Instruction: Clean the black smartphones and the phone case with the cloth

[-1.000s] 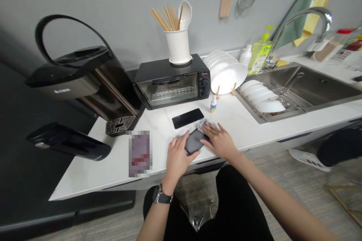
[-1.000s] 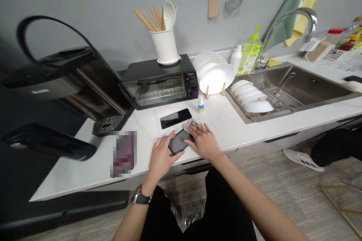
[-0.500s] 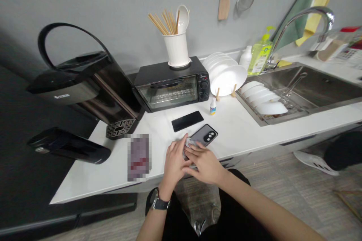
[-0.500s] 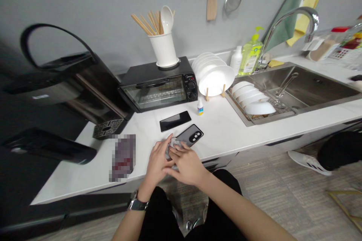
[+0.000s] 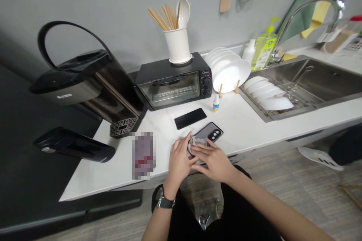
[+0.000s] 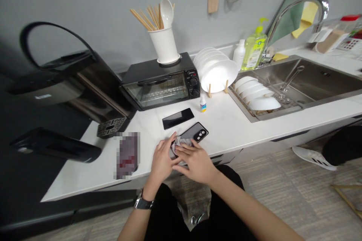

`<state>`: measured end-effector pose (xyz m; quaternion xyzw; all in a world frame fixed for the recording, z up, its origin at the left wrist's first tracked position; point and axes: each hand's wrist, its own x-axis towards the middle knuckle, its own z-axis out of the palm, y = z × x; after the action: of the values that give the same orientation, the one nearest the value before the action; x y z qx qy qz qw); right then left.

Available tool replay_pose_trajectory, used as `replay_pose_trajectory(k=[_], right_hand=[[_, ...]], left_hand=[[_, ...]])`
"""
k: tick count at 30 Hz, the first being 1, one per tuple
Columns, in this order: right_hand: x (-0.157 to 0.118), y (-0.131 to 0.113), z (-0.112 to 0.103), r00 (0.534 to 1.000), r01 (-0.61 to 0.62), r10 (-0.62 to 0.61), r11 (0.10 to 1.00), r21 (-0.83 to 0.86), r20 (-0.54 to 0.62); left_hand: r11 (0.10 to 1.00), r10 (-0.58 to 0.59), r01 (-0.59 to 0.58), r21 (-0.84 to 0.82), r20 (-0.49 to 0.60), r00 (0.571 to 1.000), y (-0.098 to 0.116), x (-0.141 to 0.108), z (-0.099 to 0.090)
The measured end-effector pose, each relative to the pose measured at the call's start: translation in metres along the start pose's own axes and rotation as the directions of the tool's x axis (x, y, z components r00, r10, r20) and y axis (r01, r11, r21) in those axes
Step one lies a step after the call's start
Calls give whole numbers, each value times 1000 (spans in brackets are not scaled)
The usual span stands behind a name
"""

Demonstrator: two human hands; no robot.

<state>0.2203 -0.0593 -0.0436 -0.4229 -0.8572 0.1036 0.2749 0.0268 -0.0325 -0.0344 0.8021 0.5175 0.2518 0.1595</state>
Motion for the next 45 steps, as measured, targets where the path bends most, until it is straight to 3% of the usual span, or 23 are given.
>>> replay_pose_trajectory(k=[4,6,11,14,17,19,24,26,29,31,35,37,41,43,45], right_hand=[[-10,35,-30,988,-153,149,974,-167,-39],[-1,36,-30,978,-205,191,952,-226,-83],[12,-7,-2,1000,-11,12,999,-49,16],[-2,7,-14,999,-33,34,998,-44,37],[-5,33,-30,982,-187,178,965,-182,-61],[2,30,-26,970,-236,215,948,-215,-116],[7,-7,-5,1000,-8,9,999,-39,16],[-2,2,-15,999,-38,39,998,-49,32],[-7,27,-33,984,-178,174,967,-185,-36],[-1,28,-29,974,-226,212,941,-252,-79],[6,-1,-6,999,-45,46,988,-150,8],[1,-3,-10,998,33,-28,996,-78,62],[-7,26,-34,993,-114,118,972,-203,11],[-2,28,-30,982,-187,181,950,-248,-49],[4,17,-14,989,-146,137,969,-200,-60]], left_hand=[[999,30,-30,-27,-14,999,3,2,0],[998,47,-47,-36,-13,999,4,3,0],[1000,20,-20,-16,-17,1000,0,-1,-1],[1000,9,-9,2,-36,999,2,-2,0],[999,29,-29,-14,-28,999,6,1,2],[999,43,-43,-21,-25,999,6,3,2],[999,42,-42,-3,-14,999,1,0,-2],[999,45,-45,-3,-25,999,2,0,-2],[998,53,-53,-25,-29,998,5,2,0],[997,61,-62,-37,-25,998,5,4,0],[997,65,-64,-38,15,998,2,2,-1],[998,57,-57,-26,16,998,2,1,-2],[996,85,-85,-17,0,996,6,3,-2],[996,85,-85,-15,3,996,6,4,-2],[998,67,-67,-15,9,998,3,4,-1]])
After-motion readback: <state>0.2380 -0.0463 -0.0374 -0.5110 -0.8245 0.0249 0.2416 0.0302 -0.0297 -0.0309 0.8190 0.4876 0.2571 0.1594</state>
